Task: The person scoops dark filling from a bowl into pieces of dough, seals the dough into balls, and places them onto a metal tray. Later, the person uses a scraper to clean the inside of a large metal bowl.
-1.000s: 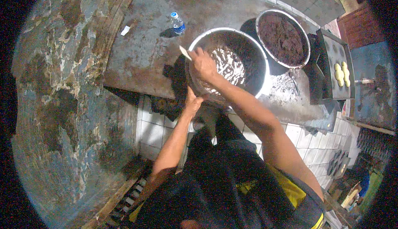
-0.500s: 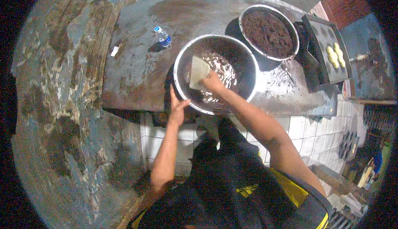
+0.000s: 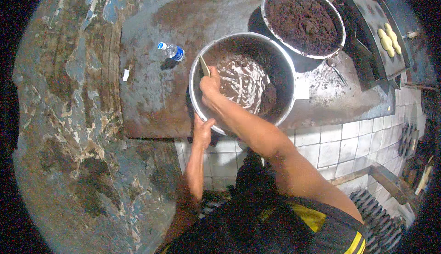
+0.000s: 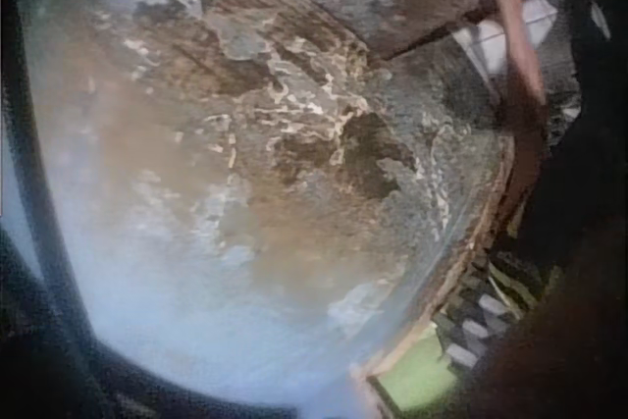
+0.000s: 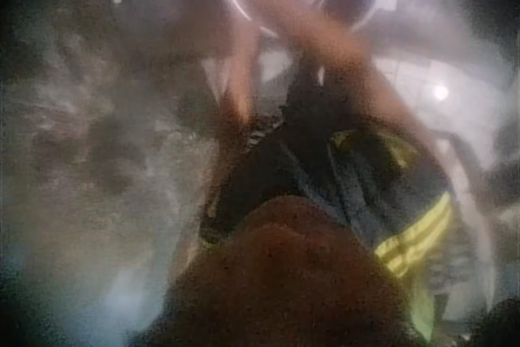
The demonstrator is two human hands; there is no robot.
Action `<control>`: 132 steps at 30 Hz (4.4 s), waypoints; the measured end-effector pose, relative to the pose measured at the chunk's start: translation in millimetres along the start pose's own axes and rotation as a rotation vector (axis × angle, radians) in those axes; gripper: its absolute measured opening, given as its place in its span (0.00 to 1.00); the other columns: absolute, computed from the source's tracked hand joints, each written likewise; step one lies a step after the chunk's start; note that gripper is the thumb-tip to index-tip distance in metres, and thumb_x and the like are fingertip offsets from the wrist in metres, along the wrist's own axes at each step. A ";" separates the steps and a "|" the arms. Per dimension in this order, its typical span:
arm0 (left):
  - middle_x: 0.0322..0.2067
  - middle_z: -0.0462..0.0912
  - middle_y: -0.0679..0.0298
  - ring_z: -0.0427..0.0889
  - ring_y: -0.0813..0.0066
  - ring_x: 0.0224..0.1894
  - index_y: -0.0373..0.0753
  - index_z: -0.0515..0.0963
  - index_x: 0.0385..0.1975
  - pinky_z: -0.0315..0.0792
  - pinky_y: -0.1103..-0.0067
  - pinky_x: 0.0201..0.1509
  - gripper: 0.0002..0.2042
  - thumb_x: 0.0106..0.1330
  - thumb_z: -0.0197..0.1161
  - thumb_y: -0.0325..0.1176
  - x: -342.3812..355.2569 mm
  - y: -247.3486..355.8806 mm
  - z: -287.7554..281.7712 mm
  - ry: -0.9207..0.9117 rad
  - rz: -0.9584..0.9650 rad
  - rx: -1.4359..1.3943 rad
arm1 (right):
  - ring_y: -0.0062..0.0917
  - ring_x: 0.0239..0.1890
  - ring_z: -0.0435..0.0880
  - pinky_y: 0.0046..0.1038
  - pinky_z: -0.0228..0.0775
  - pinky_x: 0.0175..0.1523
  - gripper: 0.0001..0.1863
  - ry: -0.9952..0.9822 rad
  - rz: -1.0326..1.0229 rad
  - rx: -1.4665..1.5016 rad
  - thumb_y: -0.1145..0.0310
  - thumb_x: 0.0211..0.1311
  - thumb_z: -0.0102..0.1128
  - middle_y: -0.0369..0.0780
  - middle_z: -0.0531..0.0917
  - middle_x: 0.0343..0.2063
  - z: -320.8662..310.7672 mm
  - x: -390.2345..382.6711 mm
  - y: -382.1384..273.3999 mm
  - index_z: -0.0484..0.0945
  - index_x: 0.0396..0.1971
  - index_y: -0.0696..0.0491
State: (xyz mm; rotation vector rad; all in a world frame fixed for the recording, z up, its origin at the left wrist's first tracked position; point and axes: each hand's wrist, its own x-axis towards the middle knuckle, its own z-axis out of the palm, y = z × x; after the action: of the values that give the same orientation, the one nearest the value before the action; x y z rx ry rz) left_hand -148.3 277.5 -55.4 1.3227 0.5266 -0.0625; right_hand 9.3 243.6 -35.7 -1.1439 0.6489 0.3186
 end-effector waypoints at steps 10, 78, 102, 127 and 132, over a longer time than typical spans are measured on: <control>0.71 0.57 0.55 0.61 0.59 0.70 0.37 0.45 0.76 0.54 0.67 0.75 0.47 0.58 0.67 0.23 -44.4 -10.6 60.1 0.128 0.070 -0.126 | 0.32 0.45 0.81 0.37 0.75 0.50 0.24 -0.114 0.070 0.042 0.81 0.61 0.43 0.44 0.83 0.44 -56.6 41.8 -35.7 0.75 0.56 0.53; 0.66 0.66 0.53 0.68 0.60 0.64 0.35 0.43 0.76 0.62 0.71 0.69 0.48 0.52 0.60 0.24 -17.0 8.3 26.3 0.081 0.013 0.068 | 0.40 0.43 0.82 0.41 0.74 0.48 0.21 -0.017 -0.174 -0.157 0.81 0.60 0.43 0.48 0.83 0.41 -7.8 81.9 27.9 0.76 0.52 0.57; 0.58 0.72 0.65 0.70 0.69 0.62 0.42 0.60 0.68 0.63 0.68 0.68 0.42 0.49 0.70 0.23 -8.8 -2.0 -20.9 -0.140 -0.065 -0.024 | 0.20 0.34 0.71 0.27 0.66 0.40 0.03 -1.041 -0.123 -0.806 0.74 0.66 0.51 0.35 0.77 0.28 -146.2 -42.3 3.7 0.74 0.33 0.55; 0.71 0.57 0.55 0.61 0.60 0.70 0.42 0.44 0.77 0.55 0.69 0.75 0.47 0.55 0.60 0.22 -16.5 18.3 18.4 0.197 0.125 -0.144 | 0.32 0.42 0.81 0.34 0.71 0.50 0.13 -0.280 -0.143 -0.315 0.78 0.58 0.49 0.43 0.84 0.37 -39.0 -5.4 23.5 0.80 0.40 0.56; 0.58 0.72 0.59 0.72 0.64 0.58 0.42 0.57 0.70 0.65 0.68 0.66 0.42 0.49 0.61 0.23 0.4 18.4 8.4 0.145 -0.030 0.123 | 0.36 0.41 0.79 0.35 0.69 0.51 0.15 -0.022 -0.298 -0.190 0.80 0.52 0.48 0.44 0.80 0.34 7.2 62.7 21.1 0.78 0.40 0.56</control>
State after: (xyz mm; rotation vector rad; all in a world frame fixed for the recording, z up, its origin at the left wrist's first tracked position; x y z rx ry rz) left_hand -139.0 274.6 -37.6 1.4469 0.6738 -0.0240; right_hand 48.7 253.1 -88.6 -1.3973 0.4270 0.1398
